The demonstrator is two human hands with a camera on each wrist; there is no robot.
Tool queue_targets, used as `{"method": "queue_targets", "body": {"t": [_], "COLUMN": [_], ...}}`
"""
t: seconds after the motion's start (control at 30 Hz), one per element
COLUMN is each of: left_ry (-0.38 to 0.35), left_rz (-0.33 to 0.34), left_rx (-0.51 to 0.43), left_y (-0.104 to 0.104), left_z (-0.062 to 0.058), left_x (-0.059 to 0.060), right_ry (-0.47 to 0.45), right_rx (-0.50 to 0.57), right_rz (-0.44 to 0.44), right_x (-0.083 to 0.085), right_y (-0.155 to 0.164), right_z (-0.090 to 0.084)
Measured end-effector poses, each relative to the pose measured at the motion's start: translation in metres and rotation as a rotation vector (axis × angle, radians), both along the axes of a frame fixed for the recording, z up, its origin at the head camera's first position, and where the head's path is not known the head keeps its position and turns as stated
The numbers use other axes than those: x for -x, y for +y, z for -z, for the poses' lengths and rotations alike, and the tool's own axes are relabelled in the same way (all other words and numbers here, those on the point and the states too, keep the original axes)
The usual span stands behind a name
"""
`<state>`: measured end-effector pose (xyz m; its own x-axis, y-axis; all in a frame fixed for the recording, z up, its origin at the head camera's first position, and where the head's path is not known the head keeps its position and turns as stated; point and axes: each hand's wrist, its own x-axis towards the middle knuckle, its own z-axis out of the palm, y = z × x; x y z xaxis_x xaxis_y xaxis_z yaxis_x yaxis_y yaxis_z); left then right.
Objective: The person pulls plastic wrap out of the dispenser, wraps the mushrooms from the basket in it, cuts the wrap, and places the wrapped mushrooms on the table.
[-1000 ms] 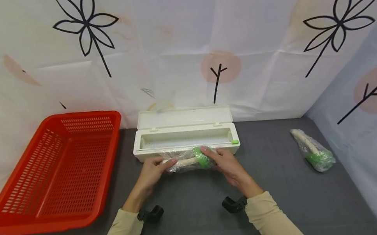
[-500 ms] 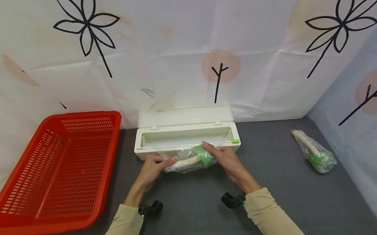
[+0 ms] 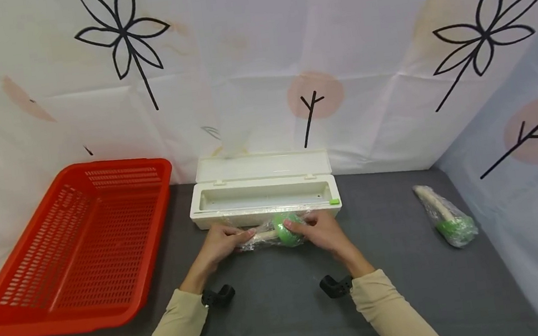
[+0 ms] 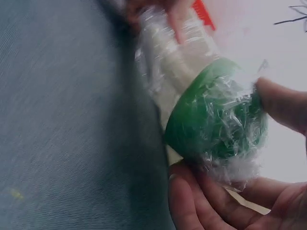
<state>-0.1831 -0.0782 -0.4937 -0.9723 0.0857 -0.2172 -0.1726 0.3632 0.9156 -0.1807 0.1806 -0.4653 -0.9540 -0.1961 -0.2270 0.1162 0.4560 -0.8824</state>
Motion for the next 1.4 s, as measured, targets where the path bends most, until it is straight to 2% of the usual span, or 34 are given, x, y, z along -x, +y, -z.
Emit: {"method": "queue_targets", "body": {"t": [0.1, 0.2, 0.43, 0.5, 0.63, 0.73, 0.8, 0.93, 1.0, 1.07, 1.13, 1.2, 1.3, 1.4], "left_ry": [0.063, 0.109, 0.204, 0.222, 0.232, 0.221, 0.224, 0.274, 0.331, 0.400, 0.466, 0.498, 0.492, 0.457], "left_rz": [-0.013, -0.042, -0.122, -0.128, -0.099, -0.108, -0.172, -0.401, -0.502, -0.543, -0.528, -0.468, -0.370, -0.341], "left_rx": [0.126, 0.199, 0.257, 0.258, 0.229, 0.216, 0.227, 0.233, 0.211, 0.182, 0.165, 0.152, 0.121, 0.079], "left_y": [0.001, 0.004, 0.009, 0.009, 0.004, -0.005, -0.012, -0.020, -0.021, -0.022, -0.023, -0.026, -0.032, -0.036], "left_z": [0.001, 0.004, 0.015, 0.017, 0.017, 0.010, 0.004, -0.006, -0.008, -0.009, -0.008, -0.006, -0.002, 0.000], "left_x": [-0.002, -0.003, -0.003, -0.004, -0.007, -0.011, -0.015, -0.022, -0.022, -0.019, -0.011, -0.002, 0.011, 0.017], "right_ry": [0.026, 0.043, 0.119, 0.122, 0.103, 0.175, 0.282, 0.483, 0.494, 0.457, 0.425, 0.409, 0.438, 0.471], "right_rx": [-0.003, -0.022, -0.053, -0.072, -0.147, -0.227, -0.274, -0.274, -0.247, -0.232, -0.228, -0.234, -0.218, -0.200], "right_rz": [-0.052, -0.072, -0.091, -0.073, 0.030, 0.149, 0.256, 0.451, 0.477, 0.456, 0.411, 0.371, 0.342, 0.327], "right_x": [-0.001, -0.002, -0.003, -0.005, -0.013, -0.018, -0.020, -0.014, -0.009, -0.002, 0.003, 0.008, 0.012, 0.014], "right_y": [0.001, 0.001, -0.001, -0.001, 0.002, 0.007, 0.013, 0.024, 0.029, 0.030, 0.030, 0.030, 0.032, 0.037], "right_z": [0.006, 0.013, 0.021, 0.021, 0.014, 0.004, -0.002, -0.006, -0.005, -0.004, -0.001, 0.002, 0.010, 0.018]}}
